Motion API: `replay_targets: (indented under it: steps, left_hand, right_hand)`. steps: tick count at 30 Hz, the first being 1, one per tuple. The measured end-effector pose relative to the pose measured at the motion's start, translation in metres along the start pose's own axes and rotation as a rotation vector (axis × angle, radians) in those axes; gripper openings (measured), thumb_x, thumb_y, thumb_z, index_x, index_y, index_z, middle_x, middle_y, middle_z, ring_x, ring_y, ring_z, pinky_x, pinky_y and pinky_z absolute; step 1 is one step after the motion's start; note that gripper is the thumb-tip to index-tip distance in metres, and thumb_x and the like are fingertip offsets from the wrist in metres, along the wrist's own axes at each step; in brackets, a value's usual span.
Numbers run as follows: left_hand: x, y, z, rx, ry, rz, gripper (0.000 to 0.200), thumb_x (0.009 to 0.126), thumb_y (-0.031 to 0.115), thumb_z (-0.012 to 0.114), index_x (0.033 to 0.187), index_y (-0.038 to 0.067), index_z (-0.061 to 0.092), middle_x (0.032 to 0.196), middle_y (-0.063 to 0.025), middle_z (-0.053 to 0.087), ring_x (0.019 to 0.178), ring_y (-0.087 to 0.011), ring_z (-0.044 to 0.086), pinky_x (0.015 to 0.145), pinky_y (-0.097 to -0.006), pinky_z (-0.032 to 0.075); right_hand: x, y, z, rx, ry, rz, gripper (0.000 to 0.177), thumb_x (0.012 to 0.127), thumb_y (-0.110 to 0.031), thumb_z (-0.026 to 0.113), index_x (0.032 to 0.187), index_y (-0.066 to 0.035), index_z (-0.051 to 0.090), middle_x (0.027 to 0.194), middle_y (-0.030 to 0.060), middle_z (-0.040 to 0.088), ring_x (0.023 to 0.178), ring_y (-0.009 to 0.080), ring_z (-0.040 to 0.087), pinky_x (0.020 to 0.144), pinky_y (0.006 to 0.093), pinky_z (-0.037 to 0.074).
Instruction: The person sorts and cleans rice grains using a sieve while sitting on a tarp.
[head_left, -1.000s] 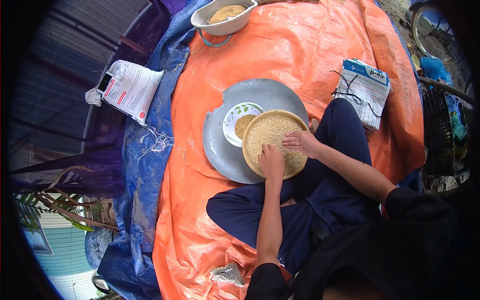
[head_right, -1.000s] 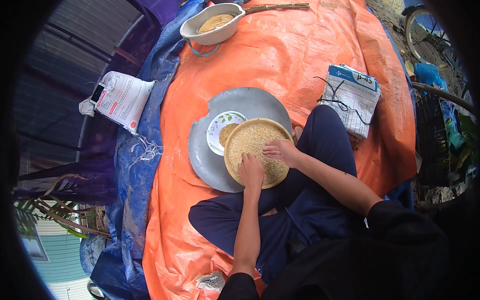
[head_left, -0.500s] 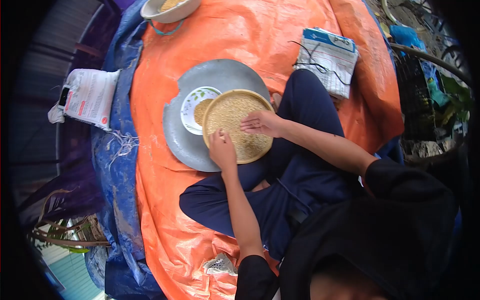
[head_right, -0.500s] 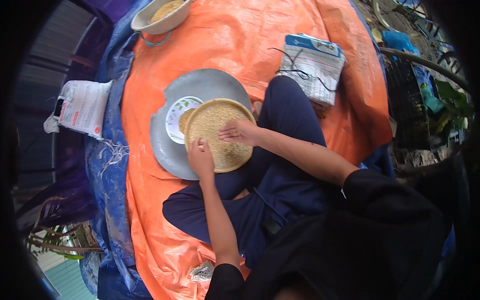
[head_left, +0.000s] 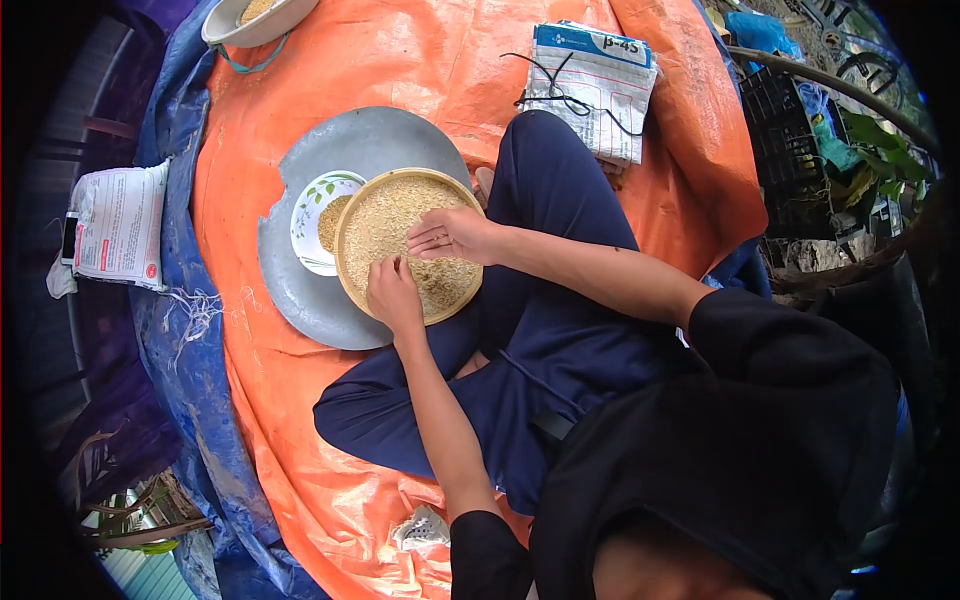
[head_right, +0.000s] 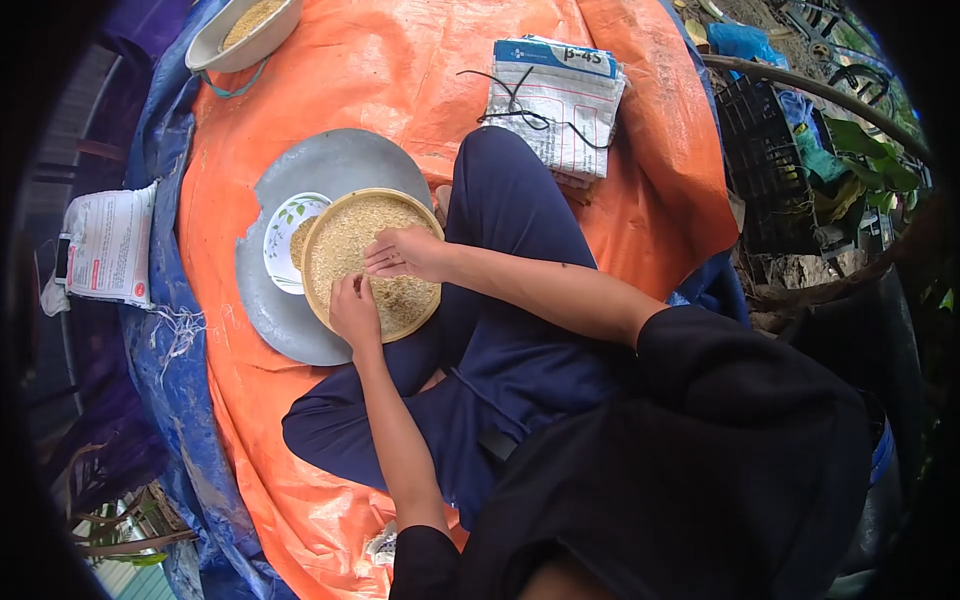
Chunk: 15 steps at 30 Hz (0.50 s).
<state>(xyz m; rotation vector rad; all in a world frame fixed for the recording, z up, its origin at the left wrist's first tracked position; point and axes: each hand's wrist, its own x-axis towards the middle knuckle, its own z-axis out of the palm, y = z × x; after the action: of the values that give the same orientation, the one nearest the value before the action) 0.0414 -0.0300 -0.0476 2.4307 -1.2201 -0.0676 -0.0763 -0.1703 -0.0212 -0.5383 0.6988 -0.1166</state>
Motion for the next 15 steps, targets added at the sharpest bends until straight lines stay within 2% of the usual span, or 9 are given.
replay_targets:
  steps: [5,11,15]
  left_hand:
    - [0.000,0.005,0.005,0.022,-0.006,0.001,0.016,0.085,0.022,0.067,0.093,0.008,0.069,0.092,-0.0090,0.062,0.084,-0.0298,0.063,0.074,-0.0404,0.048]
    - [0.000,0.012,0.006,0.092,0.004,-0.038,0.015,0.087,0.023,0.065,0.091,0.009,0.070,0.091,-0.0081,0.062,0.083,-0.0285,0.062,0.074,-0.0401,0.048]
    - [0.000,0.013,0.009,0.151,0.053,0.010,0.015,0.088,0.022,0.064,0.091,0.009,0.069,0.088,-0.0086,0.063,0.080,-0.0287,0.064,0.071,-0.0400,0.048]
  right_hand:
    - [0.001,0.000,0.000,0.007,0.001,-0.003,0.036,0.099,-0.024,0.046,0.114,0.007,0.058,0.113,0.0178,0.063,0.107,0.0239,0.064,0.096,0.0340,0.053]
    - [0.001,0.001,0.000,0.007,0.000,-0.009,0.033,0.098,-0.022,0.048,0.113,0.007,0.058,0.111,0.0174,0.064,0.105,0.0231,0.064,0.096,0.0340,0.053]
    - [0.003,0.003,0.000,-0.023,-0.002,-0.018,0.034,0.098,-0.022,0.048,0.113,0.007,0.058,0.111,0.0171,0.064,0.104,0.0231,0.064,0.095,0.0337,0.053]
